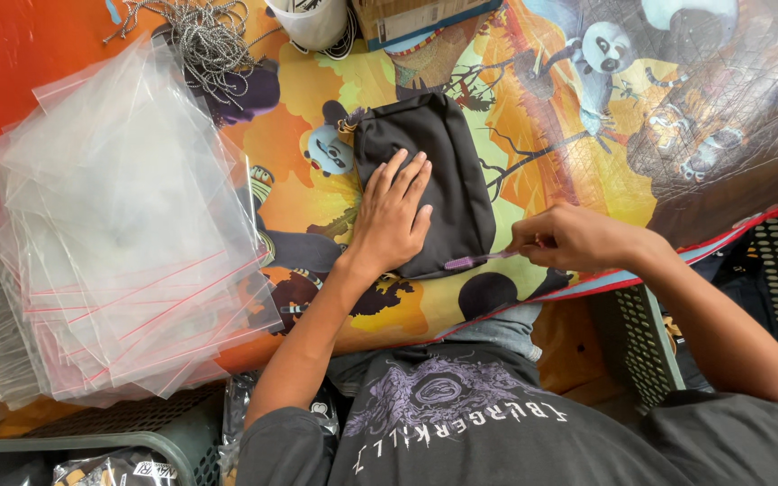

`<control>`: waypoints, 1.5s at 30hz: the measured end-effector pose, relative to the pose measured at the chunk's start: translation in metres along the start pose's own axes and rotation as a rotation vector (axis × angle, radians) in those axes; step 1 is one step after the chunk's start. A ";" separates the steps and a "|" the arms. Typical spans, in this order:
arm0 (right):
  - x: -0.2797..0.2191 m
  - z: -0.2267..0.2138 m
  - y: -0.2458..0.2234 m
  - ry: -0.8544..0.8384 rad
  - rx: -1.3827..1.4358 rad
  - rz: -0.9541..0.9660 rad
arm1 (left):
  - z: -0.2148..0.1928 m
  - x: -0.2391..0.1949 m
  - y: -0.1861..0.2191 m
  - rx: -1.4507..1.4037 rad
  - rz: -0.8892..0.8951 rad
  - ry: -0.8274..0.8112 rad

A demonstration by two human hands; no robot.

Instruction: The person uses a purple comb to brush the exterior of a black mesh pouch, then attaches a flower-shaped keychain to the zipper. They then pick up a clear plastic bag and brush it with the comb.

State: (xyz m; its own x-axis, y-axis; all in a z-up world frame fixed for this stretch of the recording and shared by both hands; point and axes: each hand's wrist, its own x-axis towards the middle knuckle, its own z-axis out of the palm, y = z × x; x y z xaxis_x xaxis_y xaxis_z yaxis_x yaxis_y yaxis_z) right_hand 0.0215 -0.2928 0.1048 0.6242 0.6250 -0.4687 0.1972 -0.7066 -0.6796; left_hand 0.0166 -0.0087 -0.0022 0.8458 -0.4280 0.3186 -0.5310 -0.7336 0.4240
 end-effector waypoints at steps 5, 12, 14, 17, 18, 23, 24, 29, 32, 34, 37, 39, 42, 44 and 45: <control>-0.016 0.005 0.034 0.283 -0.241 -0.018 | 0.001 0.000 0.001 0.038 0.010 -0.010; -0.049 0.140 0.038 0.453 -0.306 0.120 | 0.006 0.000 0.002 0.063 -0.013 0.005; -0.053 0.158 0.017 0.547 -0.207 0.137 | 0.006 -0.001 0.002 0.062 -0.014 0.005; -0.056 0.181 0.003 0.708 -0.074 0.160 | 0.008 0.001 0.001 0.070 -0.007 0.013; -0.057 0.189 0.000 0.769 -0.037 0.164 | 0.008 0.001 0.001 0.078 -0.005 0.018; -0.029 0.180 0.007 0.910 -0.200 0.105 | 0.005 0.000 0.003 0.078 0.006 0.015; -0.020 0.175 0.010 0.946 -0.286 0.091 | 0.004 0.000 0.003 0.074 0.009 0.017; 0.040 0.129 0.015 0.998 -0.436 0.015 | 0.003 -0.001 0.003 0.079 0.021 0.031; 0.080 0.105 0.030 1.005 -0.469 -0.010 | 0.003 -0.003 0.005 0.073 0.023 0.027; 0.104 0.082 0.039 1.016 -0.482 -0.024 | 0.003 0.000 0.006 0.079 0.023 0.033; 0.121 0.056 0.038 0.997 -0.615 0.009 | 0.003 -0.002 0.006 0.092 0.019 0.046; 0.118 0.043 0.031 0.957 -0.670 0.037 | 0.006 -0.002 0.005 0.117 0.020 0.046; 0.110 0.031 0.036 0.979 -0.757 0.004 | 0.007 -0.003 0.004 0.109 0.017 0.048; 0.113 0.029 0.048 1.014 -0.817 -0.017 | 0.008 -0.002 0.005 0.115 0.014 0.057; 0.113 0.030 0.054 1.045 -0.873 -0.033 | 0.009 -0.003 0.007 0.119 0.010 0.060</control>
State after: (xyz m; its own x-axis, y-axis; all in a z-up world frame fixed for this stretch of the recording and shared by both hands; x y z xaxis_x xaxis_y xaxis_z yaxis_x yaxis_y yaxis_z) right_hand 0.0803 -0.2504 -0.0015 0.8091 0.3800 0.4482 0.3894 -0.9180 0.0755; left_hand 0.0112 -0.0168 -0.0077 0.8337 -0.4061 0.3741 -0.5267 -0.7883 0.3181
